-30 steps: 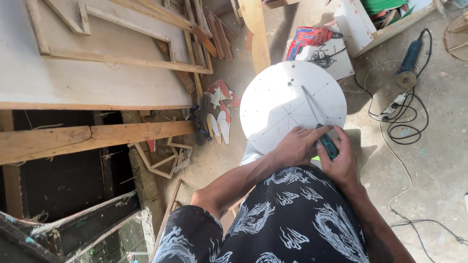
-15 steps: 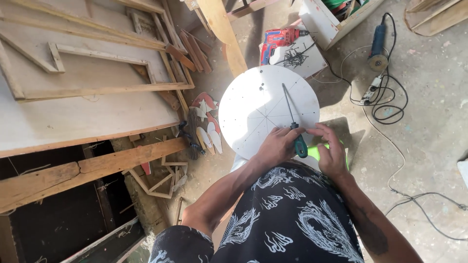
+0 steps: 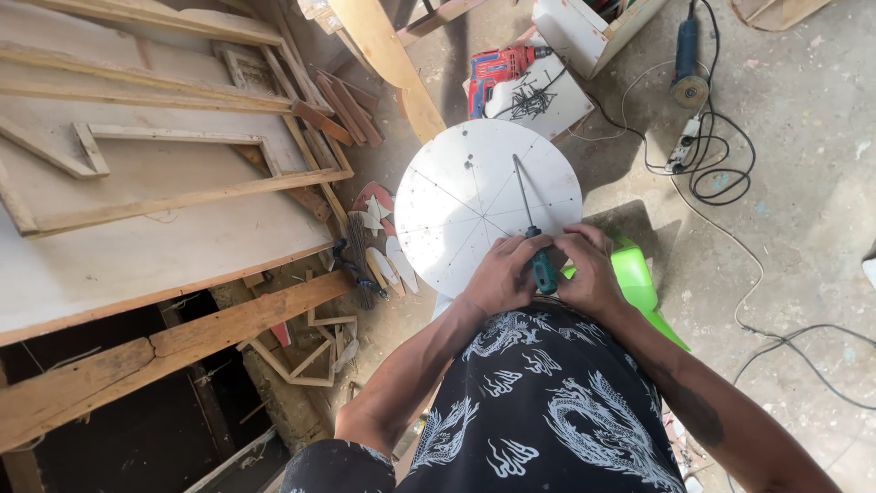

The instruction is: The person uses a manual screwdriver to poke holes into a circular white board along pre-drawn lines.

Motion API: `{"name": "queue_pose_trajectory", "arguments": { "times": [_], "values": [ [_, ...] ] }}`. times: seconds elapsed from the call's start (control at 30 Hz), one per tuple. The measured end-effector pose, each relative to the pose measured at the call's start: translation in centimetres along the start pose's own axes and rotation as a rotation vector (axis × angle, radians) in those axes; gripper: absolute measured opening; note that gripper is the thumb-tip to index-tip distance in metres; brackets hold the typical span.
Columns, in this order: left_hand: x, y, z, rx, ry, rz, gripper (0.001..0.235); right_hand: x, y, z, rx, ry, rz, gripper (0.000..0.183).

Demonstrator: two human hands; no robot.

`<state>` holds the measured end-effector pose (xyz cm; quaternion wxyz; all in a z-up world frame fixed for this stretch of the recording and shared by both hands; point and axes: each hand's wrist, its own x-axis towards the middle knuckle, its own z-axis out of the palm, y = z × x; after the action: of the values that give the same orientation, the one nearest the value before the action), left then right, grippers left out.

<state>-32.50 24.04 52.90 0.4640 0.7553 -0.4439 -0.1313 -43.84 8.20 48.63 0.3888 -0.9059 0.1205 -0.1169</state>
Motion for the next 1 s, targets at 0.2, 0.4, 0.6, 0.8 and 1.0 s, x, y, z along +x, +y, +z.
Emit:
{"name": "queue_pose_trajectory", "arguments": {
  "times": [0.2, 0.4, 0.6, 0.8, 1.0],
  "values": [
    [-0.3, 0.3, -0.8, -0.105, 0.050, -0.008, 0.051, 0.5, -0.3, 0.9, 0.009, 0.059, -0.010, 0.039],
    [-1.0, 0.5, -1.8, -0.223, 0.089, -0.072, 0.052, 0.9, -1.4, 0.6, 0.007, 0.083, 0.016, 0.029],
    [-1.3, 0.4, -1.4, -0.235, 0.103, -0.098, 0.055, 1.6, -2.4, -0.2, -0.021, 0.078, -0.035, 0.011],
    [-1.0, -0.9, -1.5, -0.067, 0.209, -0.076, 0.053, 2.1, -3.8, -1.2, 0.009, 0.076, -0.025, 0.008],
    [1.5, 2.5, -7.5, -0.022, 0.477, -0.068, 0.038, 2.4, -3.6, -1.6, -0.070, 0.036, -0.097, 0.006]
  ]
}}
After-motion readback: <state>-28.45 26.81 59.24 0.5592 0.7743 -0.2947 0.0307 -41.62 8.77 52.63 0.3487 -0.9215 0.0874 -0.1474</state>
